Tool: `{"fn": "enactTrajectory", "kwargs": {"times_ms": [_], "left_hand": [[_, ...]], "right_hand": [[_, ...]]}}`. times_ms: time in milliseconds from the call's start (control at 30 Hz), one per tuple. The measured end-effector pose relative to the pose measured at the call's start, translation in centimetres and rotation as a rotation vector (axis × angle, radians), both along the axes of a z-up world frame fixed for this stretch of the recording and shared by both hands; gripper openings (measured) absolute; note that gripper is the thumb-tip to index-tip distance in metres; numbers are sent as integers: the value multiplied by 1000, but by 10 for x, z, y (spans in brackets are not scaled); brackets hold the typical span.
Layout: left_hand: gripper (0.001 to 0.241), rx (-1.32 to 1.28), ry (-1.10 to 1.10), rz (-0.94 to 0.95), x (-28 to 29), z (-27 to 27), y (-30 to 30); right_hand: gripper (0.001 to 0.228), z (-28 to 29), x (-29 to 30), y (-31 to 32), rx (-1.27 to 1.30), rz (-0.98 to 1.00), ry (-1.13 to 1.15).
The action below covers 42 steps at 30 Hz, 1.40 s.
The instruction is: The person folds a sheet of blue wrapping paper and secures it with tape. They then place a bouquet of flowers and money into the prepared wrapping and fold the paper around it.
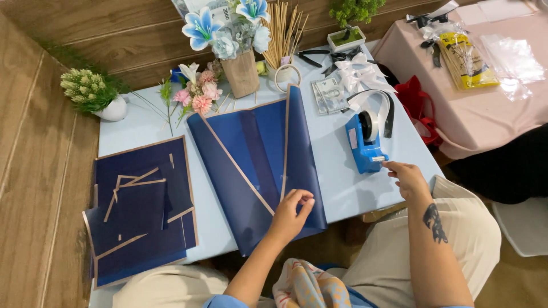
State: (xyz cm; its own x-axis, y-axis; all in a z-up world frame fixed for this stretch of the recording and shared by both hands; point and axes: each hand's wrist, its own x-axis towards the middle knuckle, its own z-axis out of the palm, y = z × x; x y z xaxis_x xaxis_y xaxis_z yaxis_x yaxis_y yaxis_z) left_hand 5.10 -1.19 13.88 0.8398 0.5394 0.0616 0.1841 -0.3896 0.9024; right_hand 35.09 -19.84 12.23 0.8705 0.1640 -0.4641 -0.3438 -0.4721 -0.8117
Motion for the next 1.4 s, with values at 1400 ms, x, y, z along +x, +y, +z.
{"fn": "enactTrajectory", "kwargs": {"times_ms": [1400], "left_hand": [[51, 597, 405, 159, -4, -95, 93]], "right_hand": [[39, -73, -115, 246, 248, 614, 477]]}}
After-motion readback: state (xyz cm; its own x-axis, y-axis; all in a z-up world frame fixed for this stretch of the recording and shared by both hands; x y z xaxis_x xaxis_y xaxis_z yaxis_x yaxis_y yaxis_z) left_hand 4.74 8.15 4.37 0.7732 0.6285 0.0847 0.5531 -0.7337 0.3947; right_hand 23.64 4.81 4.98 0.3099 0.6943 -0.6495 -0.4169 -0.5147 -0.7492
